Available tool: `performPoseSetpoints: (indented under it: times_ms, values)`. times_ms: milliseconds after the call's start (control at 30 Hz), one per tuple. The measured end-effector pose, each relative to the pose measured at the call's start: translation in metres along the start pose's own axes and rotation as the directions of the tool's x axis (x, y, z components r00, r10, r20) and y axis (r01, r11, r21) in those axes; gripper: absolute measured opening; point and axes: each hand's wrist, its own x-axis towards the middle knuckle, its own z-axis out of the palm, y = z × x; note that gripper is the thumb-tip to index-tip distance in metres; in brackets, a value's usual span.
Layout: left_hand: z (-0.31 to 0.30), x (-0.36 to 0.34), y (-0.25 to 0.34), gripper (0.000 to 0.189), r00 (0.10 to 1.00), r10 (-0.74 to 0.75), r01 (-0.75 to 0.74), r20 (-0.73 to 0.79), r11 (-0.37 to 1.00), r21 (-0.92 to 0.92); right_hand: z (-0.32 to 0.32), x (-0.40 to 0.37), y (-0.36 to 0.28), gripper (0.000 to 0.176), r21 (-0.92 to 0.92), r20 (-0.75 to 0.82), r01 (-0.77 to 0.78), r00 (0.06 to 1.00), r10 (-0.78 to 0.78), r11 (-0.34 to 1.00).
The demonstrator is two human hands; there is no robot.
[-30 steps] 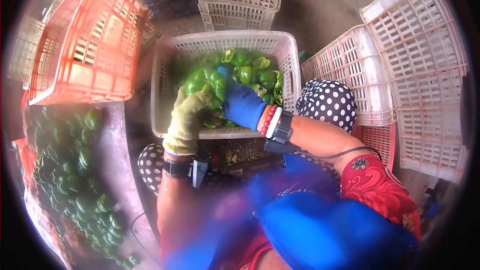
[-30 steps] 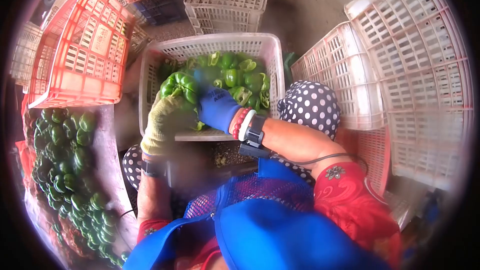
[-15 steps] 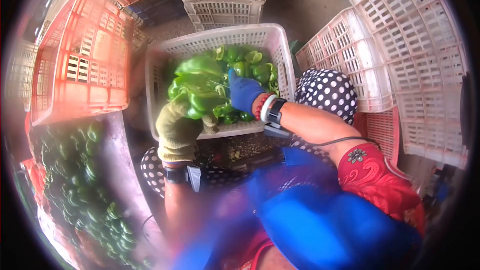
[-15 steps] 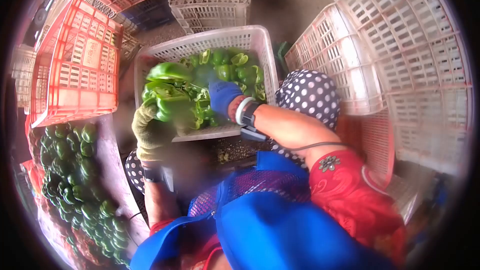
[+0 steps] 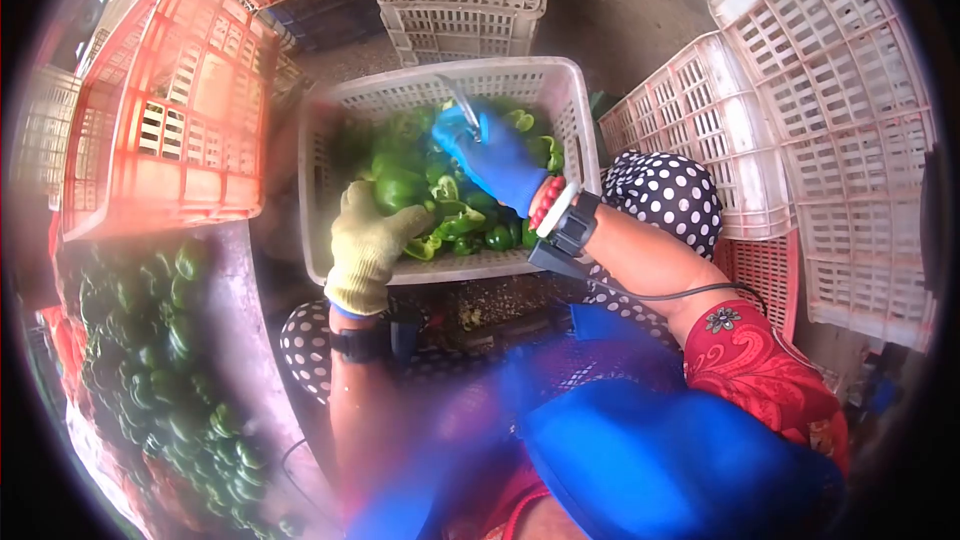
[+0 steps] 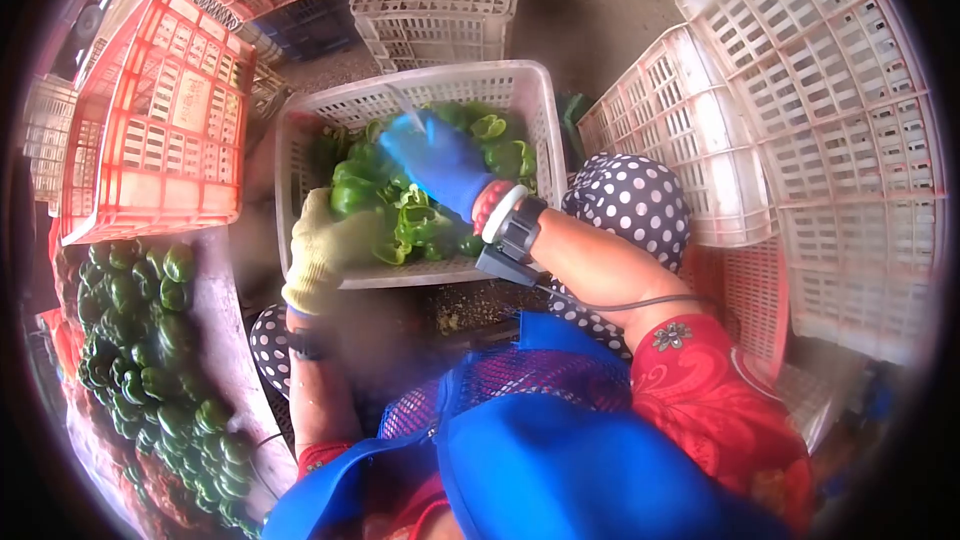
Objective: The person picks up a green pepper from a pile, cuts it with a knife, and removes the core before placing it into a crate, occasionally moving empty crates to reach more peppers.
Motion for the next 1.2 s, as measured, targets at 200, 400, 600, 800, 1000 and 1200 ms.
performPoseSetpoints:
  times_ms: [200, 400, 600, 800, 1000, 1200]
  values:
    - [-0.007, 0.020, -0.027, 0.051, 0.996, 0.040, 0.010, 0.081, 0.843, -0.537, -0.008, -0.013, -0.020, 0.039, 0.002, 0.151, -0.173, 0.974, 0.171, 0.985]
    - [-0.004, 0.024, -0.020, 0.066, 0.937, 0.254, -0.120, 0.242, 0.880, -0.459, 0.001, -0.024, -0.019, 0.050, 0.604, 0.695, -0.632, 0.716, 0.068, 0.485]
    - [-0.022, 0.014, -0.011, 0.046, 0.970, 0.238, -0.214, 0.049, 0.933, -0.290, -0.018, -0.017, -0.061, 0.043, 0.481, 0.483, -0.287, 0.875, 0.022, 0.829]
    - [-0.006, 0.016, -0.008, 0.047, 0.976, 0.148, -0.131, -0.157, 0.985, 0.111, -0.013, -0.017, -0.056, 0.051, 0.236, 0.373, 0.024, 0.921, -0.113, 0.972]
    - [-0.012, 0.018, -0.017, 0.038, 0.993, 0.088, -0.083, 0.075, 0.994, -0.065, -0.014, -0.023, -0.056, 0.052, 0.375, 0.432, -0.082, 0.897, -0.096, 0.923]
    - [-0.015, 0.019, -0.021, 0.038, 0.993, 0.033, -0.015, 0.111, 0.988, -0.156, -0.020, -0.018, -0.045, 0.057, 0.311, 0.605, -0.258, 0.796, 0.018, 0.915]
